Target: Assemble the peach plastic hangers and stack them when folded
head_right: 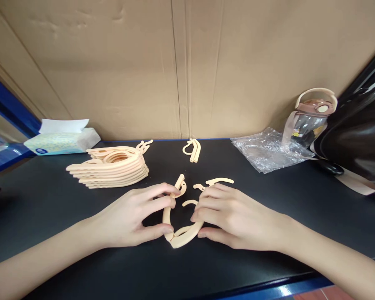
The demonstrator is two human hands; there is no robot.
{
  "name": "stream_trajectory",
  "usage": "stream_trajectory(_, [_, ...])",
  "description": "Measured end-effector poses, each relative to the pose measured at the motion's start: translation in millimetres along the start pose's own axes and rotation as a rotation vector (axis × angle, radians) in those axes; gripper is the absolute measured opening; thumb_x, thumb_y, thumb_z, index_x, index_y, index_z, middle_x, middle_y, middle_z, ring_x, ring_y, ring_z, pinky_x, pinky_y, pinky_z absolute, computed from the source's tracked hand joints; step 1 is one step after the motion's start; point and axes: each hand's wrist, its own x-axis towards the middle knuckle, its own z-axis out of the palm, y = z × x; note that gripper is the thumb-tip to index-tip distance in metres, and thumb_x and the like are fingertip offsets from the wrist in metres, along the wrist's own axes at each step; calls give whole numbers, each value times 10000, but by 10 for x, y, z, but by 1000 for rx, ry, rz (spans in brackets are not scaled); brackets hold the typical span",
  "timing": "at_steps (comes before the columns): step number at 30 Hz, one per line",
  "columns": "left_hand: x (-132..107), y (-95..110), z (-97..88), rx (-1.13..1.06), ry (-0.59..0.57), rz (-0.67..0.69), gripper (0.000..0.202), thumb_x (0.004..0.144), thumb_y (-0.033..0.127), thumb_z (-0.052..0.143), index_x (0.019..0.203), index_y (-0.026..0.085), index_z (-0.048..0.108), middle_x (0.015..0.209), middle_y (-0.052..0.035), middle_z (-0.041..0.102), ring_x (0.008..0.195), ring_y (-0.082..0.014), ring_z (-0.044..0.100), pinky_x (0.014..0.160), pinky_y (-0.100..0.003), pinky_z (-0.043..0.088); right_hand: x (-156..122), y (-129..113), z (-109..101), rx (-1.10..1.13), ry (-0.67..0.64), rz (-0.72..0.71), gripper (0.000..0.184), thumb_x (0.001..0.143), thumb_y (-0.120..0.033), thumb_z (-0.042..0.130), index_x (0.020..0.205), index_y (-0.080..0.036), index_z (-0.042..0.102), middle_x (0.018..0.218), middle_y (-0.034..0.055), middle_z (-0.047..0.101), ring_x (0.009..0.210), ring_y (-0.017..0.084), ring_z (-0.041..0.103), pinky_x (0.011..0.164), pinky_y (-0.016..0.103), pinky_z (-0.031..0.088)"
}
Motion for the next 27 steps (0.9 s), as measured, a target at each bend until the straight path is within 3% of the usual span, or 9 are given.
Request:
stream_trajectory(11, [17,17,23,-9,-15,-14,314,865,488,628,895,177,592,1241,-74,594,1057,-228,615,862,-324,505,16,-27,24,-26,-19,-95,191,994,-184,439,991,-164,629,980,54,655,902,157,585,755,294,457])
stream_trajectory(15, [15,25,23,0,-38,-53,239,886,420,605,925,186,578,1263,-80,578,1036,-228,619,840,-318,509,-2,-24,43,2,-4,-8,193,999,-202,422,999,-171,612,1028,63,619,855,131,605,708,258,477])
stream_trajectory(22, [17,40,16,-54,-78,-99,79,888,257,543,922,197,506,1101,-68,609,971,-209,632,817,-311,503,21,-21,27,26,-28,5,187,1000,-200,413,938,-169,586,867,42,597,768,136,566,682,269,467])
stream_trajectory(27, [21,43,9,-65,-94,-78,114,884,206,533,990,202,492,1274,-84,561,1106,-225,584,907,-329,483,11,-17,42,21,-19,9,174,995,-197,428,964,-162,596,934,58,618,824,141,584,735,277,477])
